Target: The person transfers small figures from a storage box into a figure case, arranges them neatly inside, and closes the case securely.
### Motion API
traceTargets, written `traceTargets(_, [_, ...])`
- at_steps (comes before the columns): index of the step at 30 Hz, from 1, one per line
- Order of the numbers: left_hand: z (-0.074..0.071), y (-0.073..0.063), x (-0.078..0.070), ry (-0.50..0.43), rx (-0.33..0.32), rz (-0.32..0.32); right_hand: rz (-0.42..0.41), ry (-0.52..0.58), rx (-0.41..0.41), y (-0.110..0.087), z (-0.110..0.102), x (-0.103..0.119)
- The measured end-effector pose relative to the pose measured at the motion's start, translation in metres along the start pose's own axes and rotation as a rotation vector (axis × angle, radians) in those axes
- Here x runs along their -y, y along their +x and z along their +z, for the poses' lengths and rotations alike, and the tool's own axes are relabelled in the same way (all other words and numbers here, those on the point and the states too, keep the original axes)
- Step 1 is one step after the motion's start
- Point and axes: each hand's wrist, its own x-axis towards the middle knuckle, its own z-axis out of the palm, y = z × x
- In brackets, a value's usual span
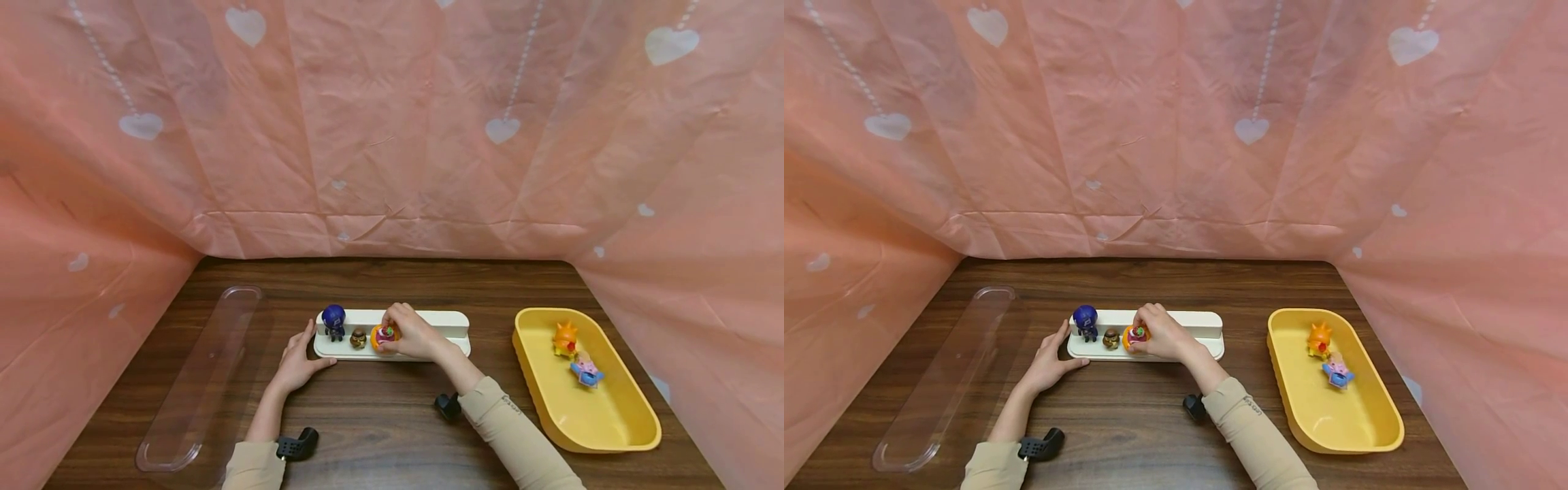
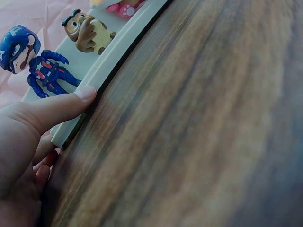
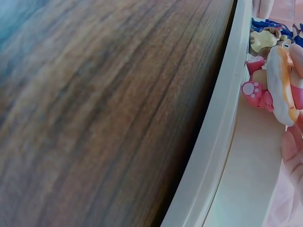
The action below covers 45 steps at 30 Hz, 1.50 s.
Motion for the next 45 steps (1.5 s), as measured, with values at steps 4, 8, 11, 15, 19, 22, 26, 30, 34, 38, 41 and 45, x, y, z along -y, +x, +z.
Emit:
traceTargets(4, [0.001, -0.001, 0.001, -0.010, 0.000, -0.001, 0.017, 0.003, 0.012, 0.000, -0.001, 0.001])
traceTargets(8, [0.001, -0.001, 0.001, -0.022, 0.003, -0.009, 0.023, -0.008, 0.016, -0.001, -0.002, 0.002])
traceTargets(11, [0.001, -0.001, 0.002, -0.020, 0.004, -0.009, 0.029, -0.016, 0.017, -0.002, -0.002, 0.001])
traceTargets(15, [0.001, -0.001, 0.002, -0.020, 0.008, -0.008, 0.029, -0.023, 0.008, -0.003, -0.004, 0.001])
traceTargets(19, [0.001, -0.001, 0.001, -0.022, 0.012, -0.010, 0.002, -0.030, -0.022, -0.004, -0.008, 0.003])
traceTargets(22, [0.001, -0.001, 0.002, -0.022, 0.014, -0.012, -0.006, -0.044, -0.037, -0.005, -0.010, 0.004])
traceTargets(26, [0.001, -0.001, 0.001, -0.021, 0.014, -0.011, -0.006, -0.056, -0.047, -0.007, -0.016, 0.005])
traceTargets(30, [0.001, 0.000, 0.001, -0.022, 0.014, -0.012, -0.033, -0.053, -0.073, -0.008, -0.021, 0.007])
traceTargets(34, [0.001, 0.000, 0.001, -0.023, 0.016, -0.009, -0.047, -0.047, -0.096, -0.010, -0.027, 0.007])
traceTargets(38, [0.001, 0.001, 0.001, -0.022, 0.014, -0.006, -0.043, -0.042, -0.114, -0.013, -0.032, 0.008])
traceTargets(41, [0.000, 0.001, 0.001, -0.018, 0.012, -0.004, -0.047, -0.035, -0.127, -0.015, -0.036, 0.010])
traceTargets(45, [0.000, 0.000, 0.001, -0.017, 0.011, -0.003, -0.062, -0.022, -0.139, -0.017, -0.042, 0.012])
